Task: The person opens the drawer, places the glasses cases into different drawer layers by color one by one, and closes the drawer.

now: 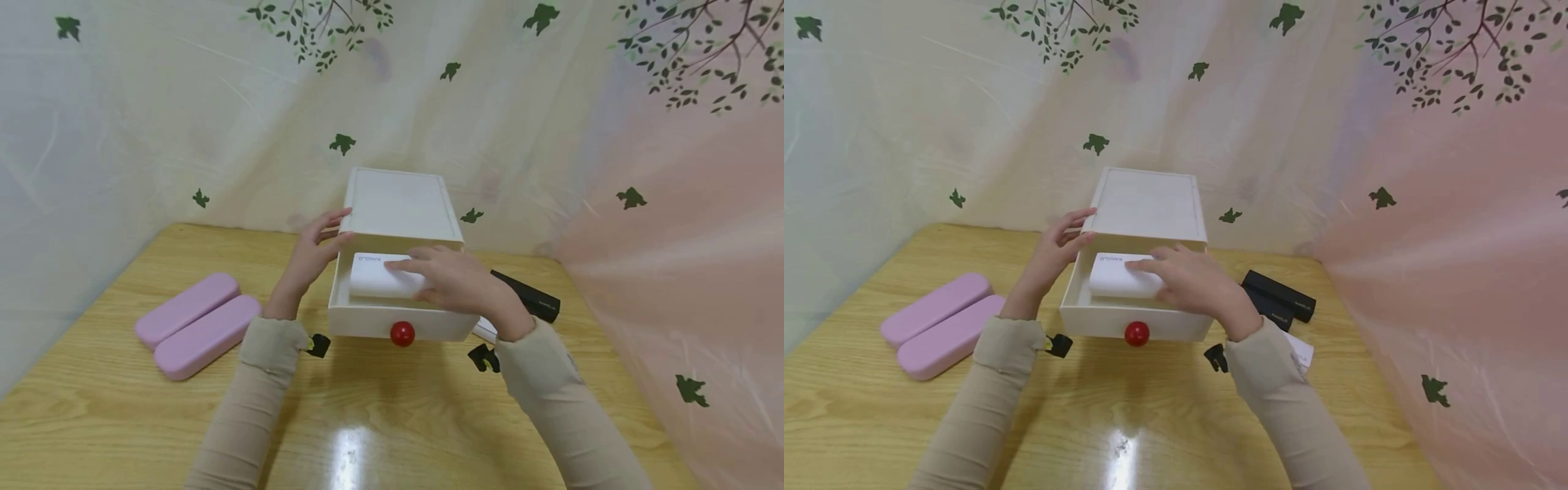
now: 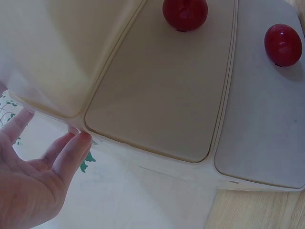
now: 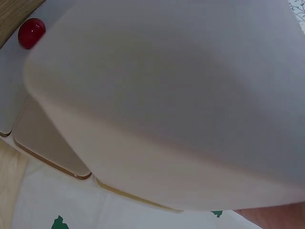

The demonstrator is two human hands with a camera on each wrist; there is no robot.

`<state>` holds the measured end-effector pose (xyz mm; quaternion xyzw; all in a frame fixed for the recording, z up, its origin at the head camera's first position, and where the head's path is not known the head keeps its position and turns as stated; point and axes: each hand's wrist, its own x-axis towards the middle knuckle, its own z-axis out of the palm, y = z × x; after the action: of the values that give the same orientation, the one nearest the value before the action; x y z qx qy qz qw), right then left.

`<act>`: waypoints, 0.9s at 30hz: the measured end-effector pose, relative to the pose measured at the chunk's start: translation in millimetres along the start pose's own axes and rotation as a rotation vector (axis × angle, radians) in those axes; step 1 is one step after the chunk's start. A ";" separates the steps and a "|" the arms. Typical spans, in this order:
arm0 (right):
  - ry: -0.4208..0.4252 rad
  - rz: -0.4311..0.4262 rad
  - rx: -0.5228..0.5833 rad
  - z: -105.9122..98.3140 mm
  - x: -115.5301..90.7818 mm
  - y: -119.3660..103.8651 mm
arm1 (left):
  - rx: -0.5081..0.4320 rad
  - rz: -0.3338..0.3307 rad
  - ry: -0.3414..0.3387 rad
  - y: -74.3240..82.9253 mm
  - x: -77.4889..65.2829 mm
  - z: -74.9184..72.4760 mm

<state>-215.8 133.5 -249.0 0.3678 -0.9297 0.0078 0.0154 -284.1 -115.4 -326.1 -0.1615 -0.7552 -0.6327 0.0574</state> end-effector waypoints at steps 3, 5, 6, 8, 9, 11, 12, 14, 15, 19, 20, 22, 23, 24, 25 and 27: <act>-0.019 0.007 0.024 2.7 2.2 1.5 | 0.000 0.002 -0.006 -0.4 -0.4 -0.3; -0.027 0.008 0.032 4.5 3.6 2.4 | 0.000 0.006 -0.009 -0.2 -0.8 -0.4; -0.030 0.009 0.036 5.4 4.2 2.8 | -0.002 0.008 -0.010 0.0 -0.9 -0.4; -0.034 0.010 0.045 7.3 5.2 3.6 | -0.003 0.011 -0.012 0.5 -0.9 -0.5; -0.036 0.010 0.050 8.2 5.6 4.1 | -0.004 0.010 -0.012 0.6 -0.7 -0.6; -0.039 0.011 0.057 10.1 6.6 5.2 | -0.005 0.010 -0.013 0.9 -0.8 -0.8; -0.039 0.015 0.062 11.1 6.8 5.9 | -0.004 0.011 -0.014 0.8 -0.7 -0.8; -0.034 0.018 0.070 13.5 7.4 7.9 | -0.004 0.009 -0.014 0.6 -0.8 -0.8; -0.032 0.023 0.075 14.5 8.1 8.7 | -0.005 0.010 -0.014 0.4 -0.8 -0.8; -0.024 0.034 0.077 16.8 10.6 11.6 | -0.008 0.017 -0.013 -0.6 -0.6 -1.0; -0.023 0.038 0.076 17.1 11.3 12.1 | -0.009 0.017 -0.013 -0.9 -0.4 -0.9; -0.015 0.037 0.061 17.9 12.6 13.4 | -0.012 0.019 -0.012 -1.2 0.0 -0.5; -0.005 0.037 0.054 18.4 13.1 14.0 | -0.013 0.017 -0.011 -1.3 0.1 -0.3; 0.005 0.038 0.046 19.2 13.7 14.6 | -0.014 0.017 -0.010 -1.5 0.3 -0.1; 0.014 0.041 0.036 19.8 14.2 15.1 | -0.014 0.017 -0.010 -1.6 0.4 0.0; 0.031 0.046 0.019 20.7 15.2 15.6 | -0.014 0.018 -0.010 -1.7 0.7 0.2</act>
<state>-238.1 134.0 -269.2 0.3462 -0.9375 0.0228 0.0261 -285.2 -115.3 -327.5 -0.1718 -0.7496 -0.6366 0.0582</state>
